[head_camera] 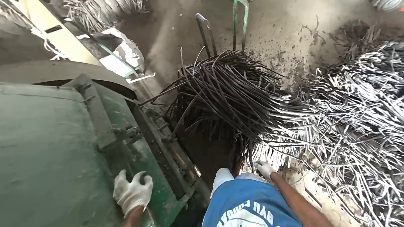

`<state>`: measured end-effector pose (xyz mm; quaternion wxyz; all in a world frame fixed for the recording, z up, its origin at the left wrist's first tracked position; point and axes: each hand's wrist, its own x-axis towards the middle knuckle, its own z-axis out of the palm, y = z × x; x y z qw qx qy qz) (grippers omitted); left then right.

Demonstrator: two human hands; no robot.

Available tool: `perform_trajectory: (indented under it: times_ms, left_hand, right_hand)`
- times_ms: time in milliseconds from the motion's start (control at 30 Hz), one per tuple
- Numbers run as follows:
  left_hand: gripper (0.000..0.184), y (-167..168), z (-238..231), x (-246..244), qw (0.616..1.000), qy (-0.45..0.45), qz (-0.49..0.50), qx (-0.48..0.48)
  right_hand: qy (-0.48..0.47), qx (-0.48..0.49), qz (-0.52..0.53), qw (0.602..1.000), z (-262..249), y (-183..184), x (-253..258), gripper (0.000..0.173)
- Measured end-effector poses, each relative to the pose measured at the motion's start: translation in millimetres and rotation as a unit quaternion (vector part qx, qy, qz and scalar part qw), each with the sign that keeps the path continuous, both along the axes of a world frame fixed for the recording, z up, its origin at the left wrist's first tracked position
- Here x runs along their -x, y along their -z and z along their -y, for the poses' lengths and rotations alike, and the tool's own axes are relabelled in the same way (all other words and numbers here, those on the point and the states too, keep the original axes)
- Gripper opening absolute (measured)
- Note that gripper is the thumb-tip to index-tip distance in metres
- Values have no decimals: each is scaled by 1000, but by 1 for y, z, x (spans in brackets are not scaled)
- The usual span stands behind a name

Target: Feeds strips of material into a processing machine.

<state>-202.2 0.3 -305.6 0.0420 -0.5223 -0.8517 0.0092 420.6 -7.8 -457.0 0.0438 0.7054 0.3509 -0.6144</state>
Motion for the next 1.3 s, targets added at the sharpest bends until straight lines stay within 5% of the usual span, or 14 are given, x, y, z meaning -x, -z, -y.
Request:
perform_trajectory:
  times_ms: [1300]
  left_hand:
    - [33, -9, 1, -4, 1000, 0, 5, 16]
  right_hand:
    - [-2, 16, 3, 1000, -1, 1, 18, 54]
